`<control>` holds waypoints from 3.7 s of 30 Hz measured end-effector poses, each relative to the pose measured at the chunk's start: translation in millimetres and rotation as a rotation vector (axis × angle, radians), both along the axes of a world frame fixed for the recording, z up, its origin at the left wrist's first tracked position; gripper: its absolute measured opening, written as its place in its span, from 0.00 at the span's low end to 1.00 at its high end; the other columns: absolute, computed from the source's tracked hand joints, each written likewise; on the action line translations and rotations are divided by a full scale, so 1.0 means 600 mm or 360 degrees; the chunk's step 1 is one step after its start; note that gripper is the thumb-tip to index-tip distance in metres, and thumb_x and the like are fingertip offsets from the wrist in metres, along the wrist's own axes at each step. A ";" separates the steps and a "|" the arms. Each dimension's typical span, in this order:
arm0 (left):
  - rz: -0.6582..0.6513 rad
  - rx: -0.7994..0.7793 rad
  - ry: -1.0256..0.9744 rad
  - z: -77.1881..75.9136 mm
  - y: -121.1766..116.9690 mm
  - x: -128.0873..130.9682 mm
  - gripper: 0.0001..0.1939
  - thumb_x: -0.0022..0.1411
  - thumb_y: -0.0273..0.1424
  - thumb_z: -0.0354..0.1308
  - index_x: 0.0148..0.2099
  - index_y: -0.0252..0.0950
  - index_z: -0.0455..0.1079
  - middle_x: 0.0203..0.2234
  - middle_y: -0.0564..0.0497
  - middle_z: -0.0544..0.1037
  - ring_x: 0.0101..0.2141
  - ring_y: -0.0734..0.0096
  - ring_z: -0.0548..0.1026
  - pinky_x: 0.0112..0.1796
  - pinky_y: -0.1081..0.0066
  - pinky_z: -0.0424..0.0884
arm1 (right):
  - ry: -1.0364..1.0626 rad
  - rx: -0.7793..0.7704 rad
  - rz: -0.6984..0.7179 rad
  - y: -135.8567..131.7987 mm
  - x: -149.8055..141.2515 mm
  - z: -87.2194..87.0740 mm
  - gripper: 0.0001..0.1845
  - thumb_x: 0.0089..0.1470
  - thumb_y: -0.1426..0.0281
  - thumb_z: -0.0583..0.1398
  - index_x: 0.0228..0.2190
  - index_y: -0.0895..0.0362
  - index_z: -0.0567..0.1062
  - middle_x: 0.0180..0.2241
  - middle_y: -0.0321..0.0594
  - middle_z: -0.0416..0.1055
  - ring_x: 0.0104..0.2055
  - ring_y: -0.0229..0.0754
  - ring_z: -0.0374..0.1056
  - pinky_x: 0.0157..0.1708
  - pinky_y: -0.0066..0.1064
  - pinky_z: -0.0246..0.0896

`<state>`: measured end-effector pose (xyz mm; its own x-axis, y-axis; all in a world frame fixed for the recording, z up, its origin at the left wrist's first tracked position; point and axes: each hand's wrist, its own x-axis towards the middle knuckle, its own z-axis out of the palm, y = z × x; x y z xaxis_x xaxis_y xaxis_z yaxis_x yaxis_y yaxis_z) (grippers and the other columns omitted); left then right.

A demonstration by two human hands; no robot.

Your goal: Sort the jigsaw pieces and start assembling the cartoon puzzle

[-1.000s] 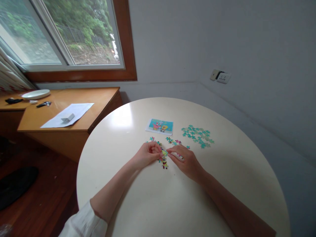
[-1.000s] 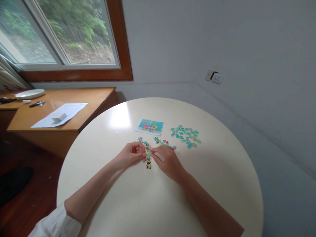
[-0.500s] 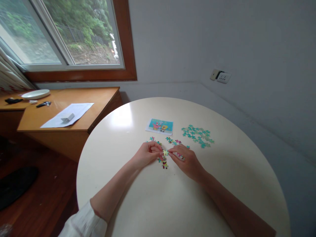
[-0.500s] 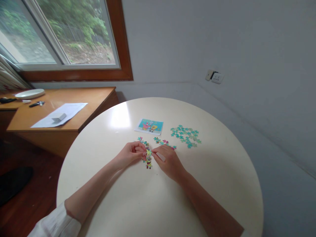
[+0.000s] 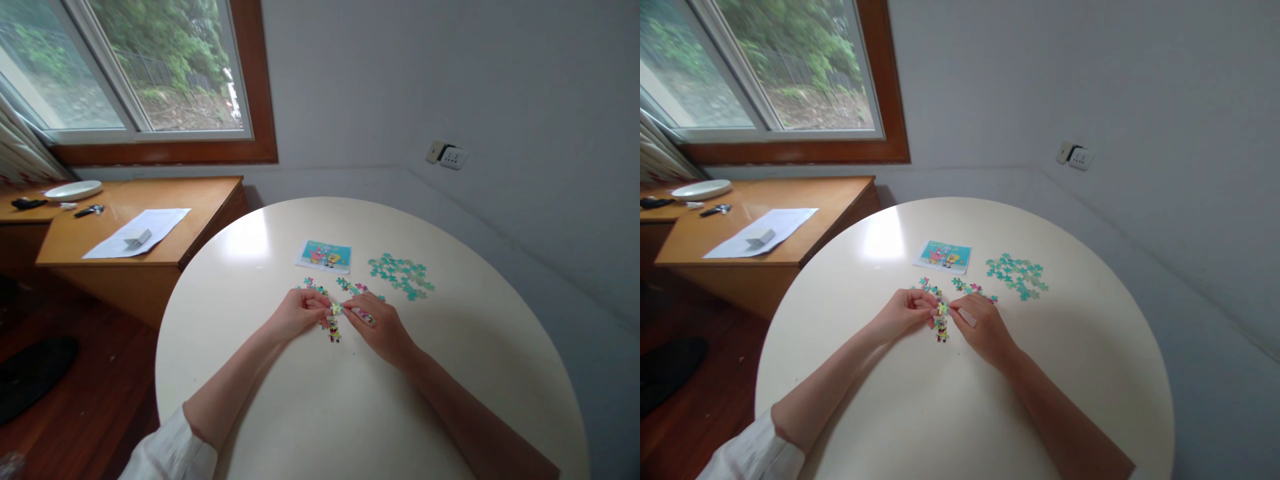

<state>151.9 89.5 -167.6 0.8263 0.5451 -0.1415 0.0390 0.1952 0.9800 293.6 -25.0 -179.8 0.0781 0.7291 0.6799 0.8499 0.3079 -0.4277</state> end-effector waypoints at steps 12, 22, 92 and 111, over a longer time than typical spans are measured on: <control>0.0004 0.0040 0.0052 0.004 -0.002 -0.001 0.16 0.40 0.36 0.68 0.26 0.30 0.69 0.18 0.53 0.74 0.17 0.78 0.70 0.23 0.76 0.63 | 0.0016 -0.0077 -0.0005 -0.002 0.000 0.001 0.05 0.55 0.72 0.56 0.29 0.56 0.72 0.27 0.39 0.74 0.30 0.39 0.68 0.31 0.31 0.62; -0.0048 0.0082 0.0061 0.003 -0.001 -0.003 0.18 0.42 0.40 0.66 0.26 0.29 0.68 0.20 0.51 0.75 0.16 0.80 0.68 0.22 0.76 0.62 | 0.0043 -0.0202 -0.0024 -0.003 -0.004 0.001 0.07 0.55 0.72 0.55 0.26 0.56 0.71 0.22 0.36 0.71 0.26 0.37 0.67 0.30 0.28 0.59; -0.0127 0.0123 0.0018 0.007 -0.003 -0.007 0.21 0.47 0.47 0.61 0.25 0.32 0.65 0.18 0.53 0.71 0.16 0.82 0.63 0.21 0.76 0.56 | 0.0161 -0.0233 0.0000 -0.005 -0.009 0.007 0.08 0.54 0.72 0.54 0.24 0.56 0.68 0.21 0.35 0.68 0.24 0.36 0.65 0.27 0.26 0.59; -0.0227 0.0114 0.0027 0.003 -0.003 -0.006 0.21 0.49 0.46 0.59 0.22 0.32 0.62 0.15 0.54 0.69 0.16 0.82 0.61 0.19 0.78 0.54 | 0.0110 -0.0136 0.0015 -0.002 -0.005 -0.002 0.07 0.54 0.73 0.55 0.26 0.57 0.71 0.23 0.36 0.72 0.25 0.36 0.67 0.28 0.27 0.60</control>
<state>148.2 87.8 -165.7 0.8940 0.4314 -0.1213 0.0782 0.1163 0.9901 290.5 -26.1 -180.9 0.1156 0.7851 0.6084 0.8148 0.2754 -0.5102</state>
